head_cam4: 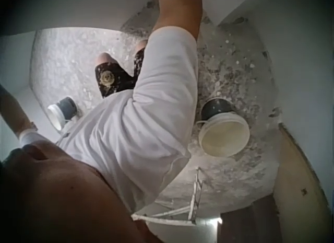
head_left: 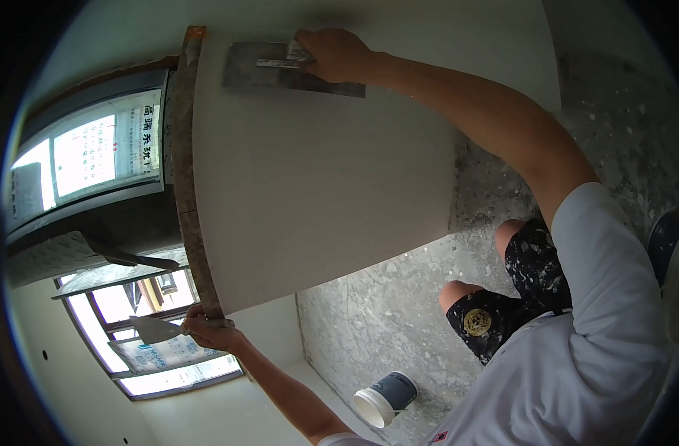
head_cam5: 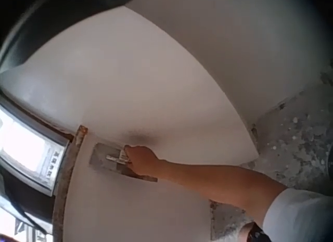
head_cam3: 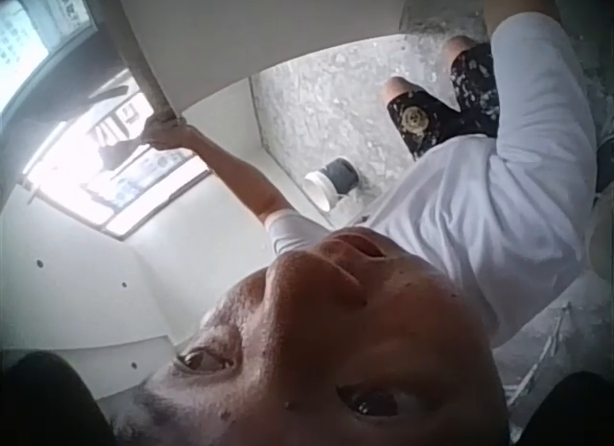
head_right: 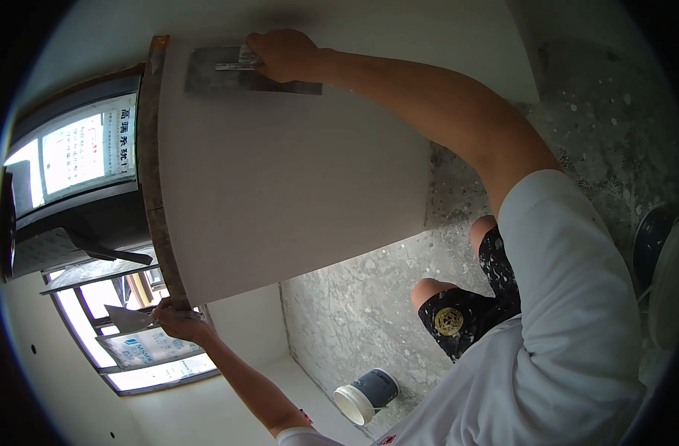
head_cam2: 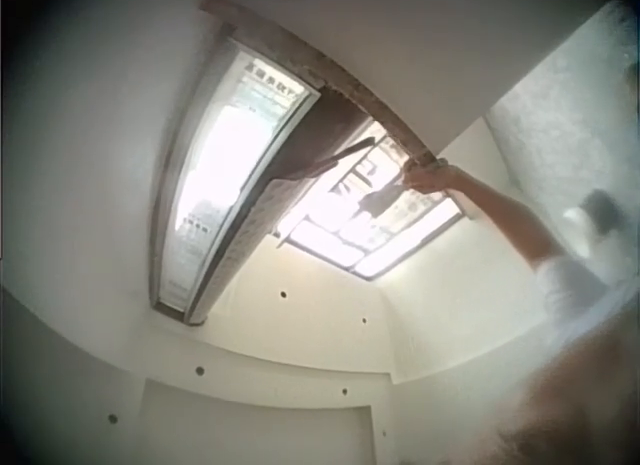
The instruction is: Applying and smoothing putty on a wall corner using a trowel and putty knife.
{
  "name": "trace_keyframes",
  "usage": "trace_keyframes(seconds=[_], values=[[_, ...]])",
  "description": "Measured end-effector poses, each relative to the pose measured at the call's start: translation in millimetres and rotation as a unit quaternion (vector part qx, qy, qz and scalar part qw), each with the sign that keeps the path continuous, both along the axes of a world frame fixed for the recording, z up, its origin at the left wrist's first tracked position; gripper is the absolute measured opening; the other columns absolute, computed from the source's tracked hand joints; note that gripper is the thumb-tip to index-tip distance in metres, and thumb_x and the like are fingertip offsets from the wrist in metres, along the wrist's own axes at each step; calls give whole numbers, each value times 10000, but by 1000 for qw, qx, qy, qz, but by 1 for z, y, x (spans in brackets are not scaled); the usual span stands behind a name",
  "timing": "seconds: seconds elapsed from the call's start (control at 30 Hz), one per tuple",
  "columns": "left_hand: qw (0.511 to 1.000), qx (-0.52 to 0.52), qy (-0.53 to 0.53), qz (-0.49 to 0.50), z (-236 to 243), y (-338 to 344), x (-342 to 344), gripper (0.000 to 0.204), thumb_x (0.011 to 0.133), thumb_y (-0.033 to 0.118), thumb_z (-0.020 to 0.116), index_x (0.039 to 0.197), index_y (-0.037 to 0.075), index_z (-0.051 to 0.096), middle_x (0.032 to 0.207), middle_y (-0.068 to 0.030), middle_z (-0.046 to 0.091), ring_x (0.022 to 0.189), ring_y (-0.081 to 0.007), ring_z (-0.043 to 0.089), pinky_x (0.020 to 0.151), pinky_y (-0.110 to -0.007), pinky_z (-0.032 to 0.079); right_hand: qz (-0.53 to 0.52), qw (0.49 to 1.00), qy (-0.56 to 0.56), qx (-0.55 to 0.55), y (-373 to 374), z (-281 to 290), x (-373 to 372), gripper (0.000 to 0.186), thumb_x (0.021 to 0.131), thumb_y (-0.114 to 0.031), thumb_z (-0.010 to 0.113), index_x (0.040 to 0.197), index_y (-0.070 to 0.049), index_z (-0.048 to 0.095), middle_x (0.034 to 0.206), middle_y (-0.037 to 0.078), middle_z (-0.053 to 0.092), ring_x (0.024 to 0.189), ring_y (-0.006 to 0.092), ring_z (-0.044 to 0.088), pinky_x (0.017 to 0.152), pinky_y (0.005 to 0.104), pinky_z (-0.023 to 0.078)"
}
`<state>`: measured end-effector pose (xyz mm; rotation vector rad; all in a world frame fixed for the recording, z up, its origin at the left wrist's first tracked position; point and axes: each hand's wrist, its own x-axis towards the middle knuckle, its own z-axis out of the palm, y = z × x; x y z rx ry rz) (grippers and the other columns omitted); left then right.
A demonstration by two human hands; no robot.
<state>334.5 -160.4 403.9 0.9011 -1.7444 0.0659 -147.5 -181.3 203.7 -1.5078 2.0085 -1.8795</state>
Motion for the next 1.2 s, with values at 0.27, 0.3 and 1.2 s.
trace_keyframes(seconds=[0.27, 0.3, 1.2], values=[[1000, -3, -17, -14, -1, -2, 7, 458, 1010, 493, 380, 838, 93, 524, 781, -19, 570, 685, -101, 553, 625, -278, 485, -34, 997, 10, -61, -21, 33, -2, 302, 821, -234, 677, 1031, -32, 599, 898, 148, 665, 870, 334, 657, 732, 457, 535], [1000, -3, -12, -8, -2, -1, 5, 457, 1010, 491, 382, 840, 92, 526, 785, -20, 568, 694, -105, 550, 632, -282, 482, -34, 998, 5, -57, -22, 34, -3, 309, 826, -247, 679, 1041, -40, 597, 896, 145, 665, 869, 326, 655, 735, 454, 529], [999, -17, 11, 26, -7, 0, -4, 497, 1004, 491, 391, 819, 64, 563, 820, -46, 558, 744, -155, 545, 682, -327, 473, -6, 987, -77, 143, 25, -185, 20, 435, 875, -282, 665, 1156, 1, 492, 946, 196, 642, 883, 359, 641, 738, 468, 510]])
